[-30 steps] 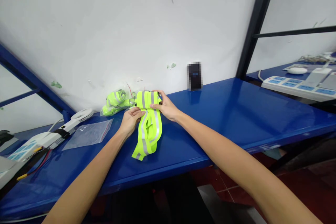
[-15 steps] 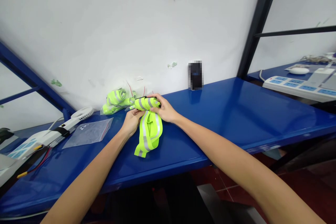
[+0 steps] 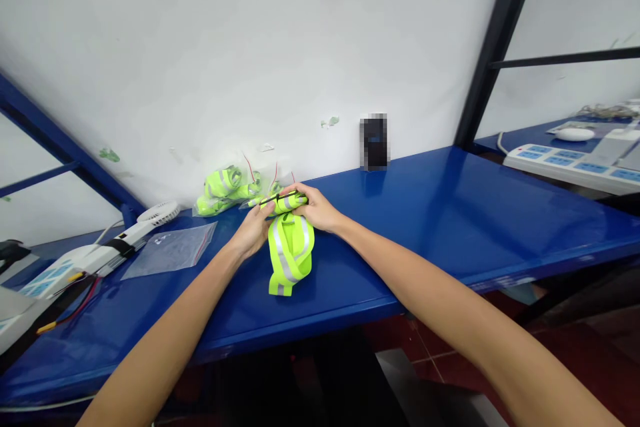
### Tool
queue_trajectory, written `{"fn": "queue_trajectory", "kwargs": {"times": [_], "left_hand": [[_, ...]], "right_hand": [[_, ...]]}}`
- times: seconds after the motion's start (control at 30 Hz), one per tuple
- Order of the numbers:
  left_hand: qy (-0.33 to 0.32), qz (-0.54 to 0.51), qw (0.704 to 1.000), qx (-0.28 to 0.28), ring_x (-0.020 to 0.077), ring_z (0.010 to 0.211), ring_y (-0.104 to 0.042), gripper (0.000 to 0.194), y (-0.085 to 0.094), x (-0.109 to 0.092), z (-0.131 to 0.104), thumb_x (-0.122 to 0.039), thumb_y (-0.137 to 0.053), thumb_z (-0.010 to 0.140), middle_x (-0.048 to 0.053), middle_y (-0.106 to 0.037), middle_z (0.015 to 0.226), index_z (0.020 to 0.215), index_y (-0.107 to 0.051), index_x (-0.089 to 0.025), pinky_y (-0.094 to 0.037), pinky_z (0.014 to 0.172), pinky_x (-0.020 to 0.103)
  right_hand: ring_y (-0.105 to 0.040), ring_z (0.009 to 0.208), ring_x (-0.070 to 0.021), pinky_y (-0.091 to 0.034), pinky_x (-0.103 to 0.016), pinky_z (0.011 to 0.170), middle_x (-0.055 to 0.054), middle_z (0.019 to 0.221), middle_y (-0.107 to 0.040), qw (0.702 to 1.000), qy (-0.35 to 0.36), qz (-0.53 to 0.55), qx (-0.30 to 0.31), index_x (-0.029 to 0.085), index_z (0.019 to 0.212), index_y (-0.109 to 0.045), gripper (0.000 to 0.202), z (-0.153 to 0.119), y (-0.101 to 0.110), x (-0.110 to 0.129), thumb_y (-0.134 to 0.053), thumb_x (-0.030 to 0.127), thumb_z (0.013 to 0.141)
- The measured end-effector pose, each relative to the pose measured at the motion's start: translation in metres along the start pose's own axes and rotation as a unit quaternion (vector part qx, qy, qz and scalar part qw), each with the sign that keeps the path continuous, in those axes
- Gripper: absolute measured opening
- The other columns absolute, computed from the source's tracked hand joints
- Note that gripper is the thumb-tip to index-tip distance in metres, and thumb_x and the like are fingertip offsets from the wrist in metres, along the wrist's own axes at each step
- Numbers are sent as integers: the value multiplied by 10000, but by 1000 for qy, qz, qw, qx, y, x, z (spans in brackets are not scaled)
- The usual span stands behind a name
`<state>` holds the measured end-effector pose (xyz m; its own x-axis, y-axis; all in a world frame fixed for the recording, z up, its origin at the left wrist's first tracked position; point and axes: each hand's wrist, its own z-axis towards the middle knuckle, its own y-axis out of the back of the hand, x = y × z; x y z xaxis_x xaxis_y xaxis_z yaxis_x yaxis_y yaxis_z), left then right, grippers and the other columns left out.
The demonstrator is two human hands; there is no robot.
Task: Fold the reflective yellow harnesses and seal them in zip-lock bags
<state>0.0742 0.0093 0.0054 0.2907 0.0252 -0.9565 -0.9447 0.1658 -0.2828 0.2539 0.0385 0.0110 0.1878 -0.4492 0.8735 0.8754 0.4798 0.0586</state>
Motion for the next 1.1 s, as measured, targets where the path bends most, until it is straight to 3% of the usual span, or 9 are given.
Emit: {"fn": "queue_trajectory", "kwargs": {"times": [0.1,0.2,0.27,0.37,0.47,0.7,1.1], "left_hand": [[-37,8,999,0,263,996,-682,483,1,3,4,-398,-751,768,105,-715,1088,1167,-602,-170,-553,856,376],[-81,1,996,-27,261,1022,-676,459,3,0,7,-392,-757,760,106,-715,1097,1125,-603,-160,-543,879,375],[-100,-6,993,-56,260,1014,-680,469,6,-3,8,-410,-763,747,105,-718,1095,1112,-603,-163,-543,877,374],[-113,-2,991,-77,258,998,-686,479,10,-6,9,-440,-762,738,98,-719,1096,1105,-607,-174,-543,865,371],[-134,15,989,-63,246,996,-685,471,13,-4,10,-447,-754,743,89,-716,1097,1108,-613,-185,-535,865,351],[-151,93,982,-62,218,1007,-664,482,14,-2,9,-442,-756,733,61,-703,1092,1128,-623,-199,-502,888,303],[-156,146,976,-54,202,919,-653,457,1,-4,0,-446,-733,751,44,-684,1047,1120,-595,-214,-505,802,287]], "right_hand": [[-556,1150,-203,-431,-318,994,4,1218,-616,999,-26,34,-16,266,1157,-627,575,1,-1,-3,-566,38,634],[-626,1031,-189,-492,-330,924,1,1205,-629,983,-110,129,-72,320,1341,-483,731,4,-1,-7,-586,79,659],[-668,863,-189,-539,-344,808,-20,1064,-683,961,-190,179,-94,287,1340,-469,656,5,-2,-8,-592,141,712],[-666,710,-176,-550,-316,678,-55,906,-715,943,-258,196,-82,199,1160,-594,387,6,-2,-5,-617,198,773],[-680,707,-163,-558,-300,688,-72,900,-730,938,-264,213,-74,171,1030,-644,253,6,-1,0,-662,165,777],[-699,765,-167,-571,-286,705,-87,953,-746,930,-273,243,-47,164,966,-682,203,4,-2,3,-694,147,764],[-703,764,-175,-589,-316,717,-94,927,-743,926,-289,237,-49,146,949,-674,240,1,-8,-5,-748,116,723]]}}
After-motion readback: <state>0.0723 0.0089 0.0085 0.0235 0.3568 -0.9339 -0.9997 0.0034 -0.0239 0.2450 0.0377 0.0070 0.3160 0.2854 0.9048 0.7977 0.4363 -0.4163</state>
